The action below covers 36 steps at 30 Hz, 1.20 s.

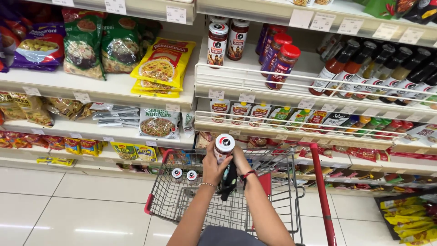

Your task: Picking various food items and bottles from store shelves and placing them into a shopping cart.

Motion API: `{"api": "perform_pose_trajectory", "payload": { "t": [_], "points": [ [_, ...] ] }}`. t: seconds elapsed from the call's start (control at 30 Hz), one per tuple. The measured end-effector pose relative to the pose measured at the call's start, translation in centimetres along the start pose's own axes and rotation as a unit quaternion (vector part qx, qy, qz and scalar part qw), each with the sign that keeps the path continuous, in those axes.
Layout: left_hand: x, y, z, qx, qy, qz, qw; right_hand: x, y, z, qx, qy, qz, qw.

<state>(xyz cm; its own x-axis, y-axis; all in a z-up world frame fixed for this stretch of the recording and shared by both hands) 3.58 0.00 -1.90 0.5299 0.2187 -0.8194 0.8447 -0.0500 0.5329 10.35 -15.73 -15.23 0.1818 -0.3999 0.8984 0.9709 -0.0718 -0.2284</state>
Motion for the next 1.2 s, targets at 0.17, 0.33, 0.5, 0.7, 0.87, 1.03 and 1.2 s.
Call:
{"api": "perform_pose_trajectory", "payload": {
  "t": [0.17, 0.33, 0.5, 0.7, 0.87, 1.03, 1.2],
  "points": [
    [2.5, -0.8, -0.2, -0.033, 0.052, -0.015, 0.998, -5.2, 3.6, -3.4, -0.012, -0.116, -0.069, 0.991],
    [3.0, -1.3, -1.0, -0.046, 0.046, -0.024, 0.998, -4.9, 1.3, -3.6, -0.13, -0.352, -0.082, 0.923],
    [8.8, -1.6, -1.6, -0.05, -0.028, -0.189, 0.98, 3.1, -8.5, 5.1, 0.037, -0.641, 0.104, 0.759],
    [9.5, 1.9, 0.1, -0.017, -0.349, -0.31, 0.884, 9.8, -4.9, 6.5, 0.048, -0.285, -0.249, 0.924],
    [2.9, 10.7, -0.7, 0.034, -0.289, -0.148, 0.945, 20.9, -8.4, 11.9, 0.07, -0.315, -0.339, 0.884],
    [-11.1, 19.6, -3.9, 0.004, -0.043, -0.032, 0.999, 31.9, -11.6, 16.3, 0.118, -0.213, -0.453, 0.857],
    [-21.5, 23.3, -6.8, -0.149, 0.088, 0.245, 0.954, 40.4, -13.0, 17.1, -0.011, -0.121, -0.585, 0.802]
  ]
}}
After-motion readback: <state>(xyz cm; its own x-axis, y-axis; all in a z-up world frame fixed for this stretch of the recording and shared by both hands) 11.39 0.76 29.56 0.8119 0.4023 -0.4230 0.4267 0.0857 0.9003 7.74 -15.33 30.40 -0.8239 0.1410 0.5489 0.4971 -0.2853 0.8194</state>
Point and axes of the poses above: each hand's wrist, its own y-axis towards the middle knuckle, its own z-axis out of the palm, x = y × z, the point moved 9 cm from there along y, towards the middle knuckle, and after that the axes turned 6 degrees about y, right-handed, at the moved point
